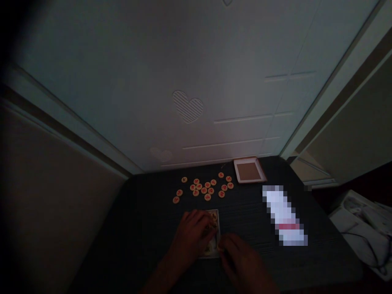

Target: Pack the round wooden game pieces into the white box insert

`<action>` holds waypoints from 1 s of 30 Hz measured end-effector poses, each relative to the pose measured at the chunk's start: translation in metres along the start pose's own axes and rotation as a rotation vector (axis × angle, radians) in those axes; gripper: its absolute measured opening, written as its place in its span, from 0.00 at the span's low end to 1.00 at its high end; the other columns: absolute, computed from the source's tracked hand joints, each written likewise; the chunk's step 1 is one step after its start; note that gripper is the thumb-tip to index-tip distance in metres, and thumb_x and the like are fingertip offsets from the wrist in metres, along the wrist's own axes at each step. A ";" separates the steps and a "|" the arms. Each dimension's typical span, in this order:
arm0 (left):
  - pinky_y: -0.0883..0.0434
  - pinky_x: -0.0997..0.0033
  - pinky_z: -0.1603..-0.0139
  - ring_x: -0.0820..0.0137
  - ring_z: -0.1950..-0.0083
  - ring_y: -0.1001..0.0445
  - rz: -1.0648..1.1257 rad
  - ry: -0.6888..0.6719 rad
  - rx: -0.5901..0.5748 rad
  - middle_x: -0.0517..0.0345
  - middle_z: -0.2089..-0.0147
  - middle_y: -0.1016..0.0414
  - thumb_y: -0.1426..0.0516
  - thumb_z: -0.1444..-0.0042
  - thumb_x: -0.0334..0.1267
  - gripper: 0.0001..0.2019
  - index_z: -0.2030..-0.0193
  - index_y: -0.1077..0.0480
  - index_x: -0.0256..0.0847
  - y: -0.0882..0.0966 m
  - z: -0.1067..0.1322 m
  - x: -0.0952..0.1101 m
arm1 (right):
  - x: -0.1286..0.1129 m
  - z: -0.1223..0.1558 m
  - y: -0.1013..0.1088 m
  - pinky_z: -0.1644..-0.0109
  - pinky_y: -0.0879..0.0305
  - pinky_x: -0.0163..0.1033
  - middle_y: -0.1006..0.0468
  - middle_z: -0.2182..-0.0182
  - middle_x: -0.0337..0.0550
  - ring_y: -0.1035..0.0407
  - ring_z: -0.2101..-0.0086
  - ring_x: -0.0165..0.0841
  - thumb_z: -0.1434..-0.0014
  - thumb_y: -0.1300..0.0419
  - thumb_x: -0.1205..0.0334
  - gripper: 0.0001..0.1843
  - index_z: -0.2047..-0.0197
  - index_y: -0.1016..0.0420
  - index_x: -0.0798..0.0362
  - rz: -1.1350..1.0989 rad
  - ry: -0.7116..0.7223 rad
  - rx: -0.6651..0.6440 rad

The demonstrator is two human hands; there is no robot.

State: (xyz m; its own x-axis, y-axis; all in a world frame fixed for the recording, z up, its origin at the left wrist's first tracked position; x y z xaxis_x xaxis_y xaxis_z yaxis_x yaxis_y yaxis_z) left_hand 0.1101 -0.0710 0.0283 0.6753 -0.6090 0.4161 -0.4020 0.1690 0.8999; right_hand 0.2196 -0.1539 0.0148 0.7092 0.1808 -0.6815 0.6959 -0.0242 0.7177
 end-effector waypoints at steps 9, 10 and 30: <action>0.33 0.57 0.47 0.61 0.49 0.24 -0.033 0.109 0.145 0.57 0.52 0.20 0.43 0.33 0.38 0.04 0.57 0.25 0.47 0.045 0.001 -0.053 | -0.005 -0.002 -0.025 0.47 0.22 0.46 0.17 0.50 0.45 0.20 0.53 0.40 0.36 0.44 0.70 0.17 0.47 0.23 0.46 0.163 0.071 -0.070; 0.32 0.57 0.47 0.60 0.48 0.24 -0.058 0.142 0.172 0.57 0.51 0.20 0.43 0.33 0.38 0.05 0.57 0.25 0.47 0.053 0.000 -0.066 | -0.005 -0.001 -0.027 0.47 0.22 0.46 0.17 0.50 0.45 0.20 0.53 0.40 0.36 0.43 0.70 0.17 0.47 0.23 0.46 0.173 0.082 -0.087; 0.25 0.54 0.45 0.59 0.45 0.24 -0.042 0.486 0.181 0.49 0.42 0.25 0.39 0.34 0.45 0.17 0.43 0.28 0.42 0.062 -0.059 -0.158 | 0.009 0.006 -0.034 0.46 0.22 0.47 0.17 0.47 0.40 0.19 0.53 0.40 0.34 0.43 0.68 0.21 0.41 0.24 0.41 0.166 0.105 -0.092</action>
State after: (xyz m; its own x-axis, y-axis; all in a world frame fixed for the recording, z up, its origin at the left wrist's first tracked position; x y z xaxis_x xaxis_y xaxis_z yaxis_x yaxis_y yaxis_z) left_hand 0.0150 0.0811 0.0258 0.8850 -0.1753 0.4314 -0.4398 -0.0105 0.8980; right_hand 0.2031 -0.1570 -0.0165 0.7939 0.2834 -0.5380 0.5542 0.0269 0.8320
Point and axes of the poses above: each hand's wrist, its own z-axis away from the middle knuckle, its own y-axis out of the back of the hand, x = y × z, the point moved 10 cm from there along -z, towards the middle knuckle
